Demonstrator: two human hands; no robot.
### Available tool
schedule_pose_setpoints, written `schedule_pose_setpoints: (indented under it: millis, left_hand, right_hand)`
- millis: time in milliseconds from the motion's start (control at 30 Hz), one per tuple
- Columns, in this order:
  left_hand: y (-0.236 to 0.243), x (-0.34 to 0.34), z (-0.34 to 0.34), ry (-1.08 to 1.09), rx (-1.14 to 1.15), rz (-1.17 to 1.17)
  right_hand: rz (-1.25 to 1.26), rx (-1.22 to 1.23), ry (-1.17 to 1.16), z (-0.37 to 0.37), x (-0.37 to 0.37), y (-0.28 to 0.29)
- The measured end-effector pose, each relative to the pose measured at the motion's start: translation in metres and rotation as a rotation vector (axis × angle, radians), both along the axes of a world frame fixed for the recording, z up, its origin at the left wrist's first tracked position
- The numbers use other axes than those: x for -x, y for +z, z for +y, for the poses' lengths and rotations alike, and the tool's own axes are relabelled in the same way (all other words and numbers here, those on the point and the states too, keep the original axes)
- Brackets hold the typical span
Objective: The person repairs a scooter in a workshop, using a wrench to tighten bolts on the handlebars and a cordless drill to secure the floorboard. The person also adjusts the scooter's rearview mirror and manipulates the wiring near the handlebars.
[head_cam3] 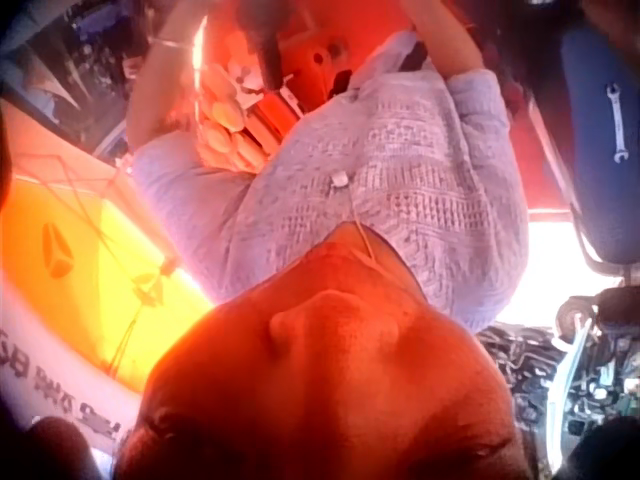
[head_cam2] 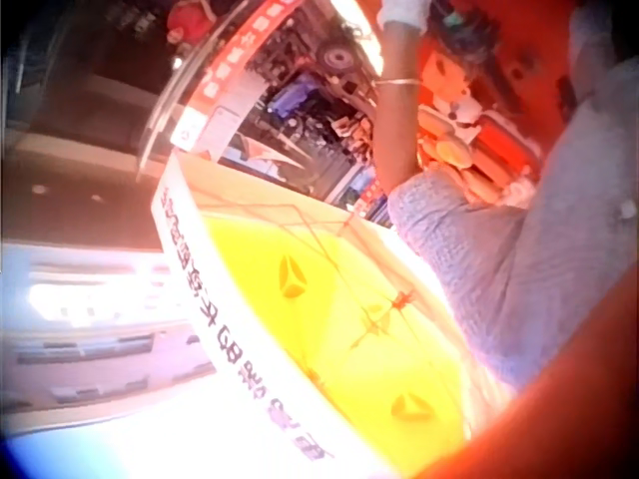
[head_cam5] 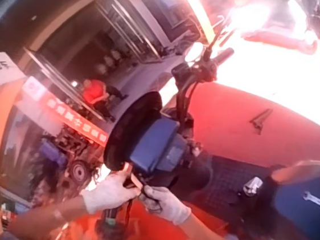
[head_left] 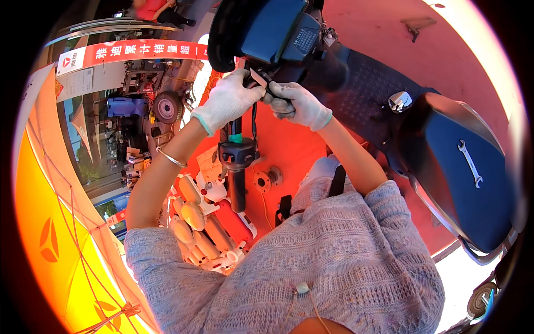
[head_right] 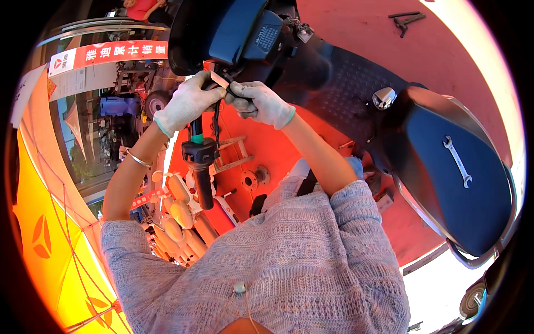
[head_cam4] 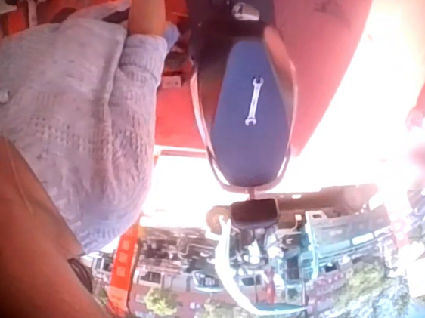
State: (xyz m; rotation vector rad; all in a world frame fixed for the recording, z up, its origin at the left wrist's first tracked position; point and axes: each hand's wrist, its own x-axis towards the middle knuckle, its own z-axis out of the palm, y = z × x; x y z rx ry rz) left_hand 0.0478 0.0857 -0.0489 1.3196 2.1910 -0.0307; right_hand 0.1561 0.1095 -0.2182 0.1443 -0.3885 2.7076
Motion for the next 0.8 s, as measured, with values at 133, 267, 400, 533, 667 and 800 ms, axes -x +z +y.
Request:
schedule_pose_setpoints:
  millis: [133,267,400,533,667,800]
  left_hand:
    - [-0.002,0.001,0.004,-0.040,0.050,0.076]
    - [-0.005,0.007,0.005,-0.014,0.063,0.018]
    - [0.001,-0.006,0.007,0.127,0.025,-0.147]
    - [0.005,-0.013,0.011,0.144,0.087,-0.082]
    - [0.004,-0.013,0.012,0.187,0.080,-0.161]
    - [0.002,-0.013,0.012,0.178,0.065,-0.153]
  right_hand:
    - [-0.098,0.002,-0.018,0.002,-0.002,0.001]
    - [-0.112,0.027,-0.016,0.002,-0.002,0.002]
    - [-0.068,0.031,0.019,0.007,-0.001,-0.003]
    - [-0.106,0.024,0.010,0.011,-0.001,-0.006]
    - [-0.134,0.028,0.028,0.017,-0.005,-0.003]
    - [-0.113,0.020,0.068,0.020,-0.005,-0.008]
